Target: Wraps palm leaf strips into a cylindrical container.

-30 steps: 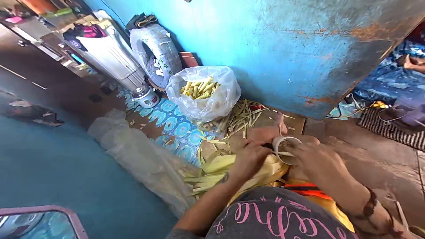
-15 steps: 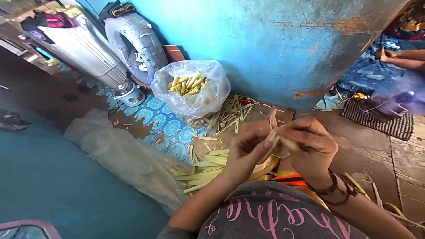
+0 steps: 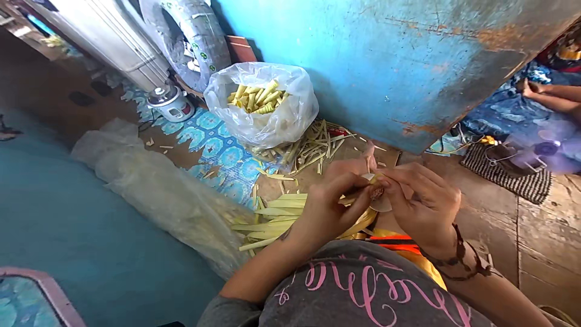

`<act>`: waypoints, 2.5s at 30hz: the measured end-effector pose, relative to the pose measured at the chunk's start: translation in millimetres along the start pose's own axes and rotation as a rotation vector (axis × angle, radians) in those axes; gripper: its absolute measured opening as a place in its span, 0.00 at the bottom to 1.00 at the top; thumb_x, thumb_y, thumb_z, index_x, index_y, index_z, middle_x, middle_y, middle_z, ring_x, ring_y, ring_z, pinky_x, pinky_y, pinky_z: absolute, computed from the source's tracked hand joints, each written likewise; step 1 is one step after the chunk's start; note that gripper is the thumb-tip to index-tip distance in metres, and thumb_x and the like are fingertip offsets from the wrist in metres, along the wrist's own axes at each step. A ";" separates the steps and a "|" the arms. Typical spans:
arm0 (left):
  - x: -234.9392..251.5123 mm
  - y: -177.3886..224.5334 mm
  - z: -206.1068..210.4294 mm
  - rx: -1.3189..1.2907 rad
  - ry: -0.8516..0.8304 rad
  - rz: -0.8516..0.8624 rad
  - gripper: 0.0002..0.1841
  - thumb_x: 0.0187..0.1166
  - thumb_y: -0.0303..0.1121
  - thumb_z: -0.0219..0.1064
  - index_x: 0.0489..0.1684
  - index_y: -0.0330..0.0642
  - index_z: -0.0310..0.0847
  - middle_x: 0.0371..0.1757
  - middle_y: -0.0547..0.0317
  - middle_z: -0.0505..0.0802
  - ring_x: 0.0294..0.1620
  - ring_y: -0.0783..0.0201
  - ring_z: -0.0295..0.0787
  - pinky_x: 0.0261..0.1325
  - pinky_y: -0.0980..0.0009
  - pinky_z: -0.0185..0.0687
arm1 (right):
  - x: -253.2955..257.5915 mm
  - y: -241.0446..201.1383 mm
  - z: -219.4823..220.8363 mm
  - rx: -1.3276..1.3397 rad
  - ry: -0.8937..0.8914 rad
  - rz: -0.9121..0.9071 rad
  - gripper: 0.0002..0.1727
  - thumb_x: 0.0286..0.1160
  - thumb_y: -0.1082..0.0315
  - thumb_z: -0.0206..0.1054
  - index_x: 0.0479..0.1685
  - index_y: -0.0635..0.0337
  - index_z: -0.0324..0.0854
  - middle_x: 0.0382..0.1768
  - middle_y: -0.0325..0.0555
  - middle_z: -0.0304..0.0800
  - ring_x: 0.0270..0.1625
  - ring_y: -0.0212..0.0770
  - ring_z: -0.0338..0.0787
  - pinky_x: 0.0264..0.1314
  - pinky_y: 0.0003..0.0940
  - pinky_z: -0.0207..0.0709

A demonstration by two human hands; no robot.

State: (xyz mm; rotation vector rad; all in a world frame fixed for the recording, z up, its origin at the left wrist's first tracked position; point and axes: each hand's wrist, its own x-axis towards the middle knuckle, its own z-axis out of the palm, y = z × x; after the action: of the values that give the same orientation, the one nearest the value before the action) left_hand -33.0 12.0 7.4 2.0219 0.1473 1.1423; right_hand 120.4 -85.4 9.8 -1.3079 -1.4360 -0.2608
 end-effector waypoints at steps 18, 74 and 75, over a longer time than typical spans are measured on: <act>0.5 2.3 -10.9 -0.355 -0.115 -0.401 0.05 0.83 0.25 0.66 0.44 0.31 0.86 0.35 0.60 0.95 0.37 0.69 0.95 0.46 0.70 0.94 | -1.3 7.9 -7.8 0.381 -0.144 0.173 0.08 0.81 0.64 0.66 0.50 0.50 0.90 0.53 0.28 0.89 0.50 0.21 0.87 0.49 0.19 0.85; -4.0 -9.9 -7.3 -0.211 -0.121 -0.185 0.07 0.76 0.28 0.75 0.43 0.36 0.84 0.41 0.60 0.89 0.40 0.73 0.89 0.47 0.73 0.91 | -11.9 6.2 -5.2 0.867 -0.269 0.838 0.09 0.85 0.66 0.62 0.38 0.50 0.87 0.33 0.35 0.94 0.34 0.30 0.93 0.42 0.29 0.91; -2.2 -10.5 -9.5 -0.182 -0.140 -0.220 0.08 0.76 0.29 0.75 0.43 0.37 0.82 0.42 0.60 0.88 0.39 0.73 0.87 0.45 0.74 0.89 | -13.9 6.7 -7.2 0.923 -0.348 0.860 0.14 0.89 0.60 0.58 0.40 0.50 0.89 0.37 0.35 0.96 0.39 0.32 0.95 0.48 0.30 0.92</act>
State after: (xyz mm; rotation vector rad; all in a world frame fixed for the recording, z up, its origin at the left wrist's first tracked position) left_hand -38.8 23.6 1.4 1.8647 0.1831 0.8434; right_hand 126.4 -96.1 -2.0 -1.0594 -0.9148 1.1157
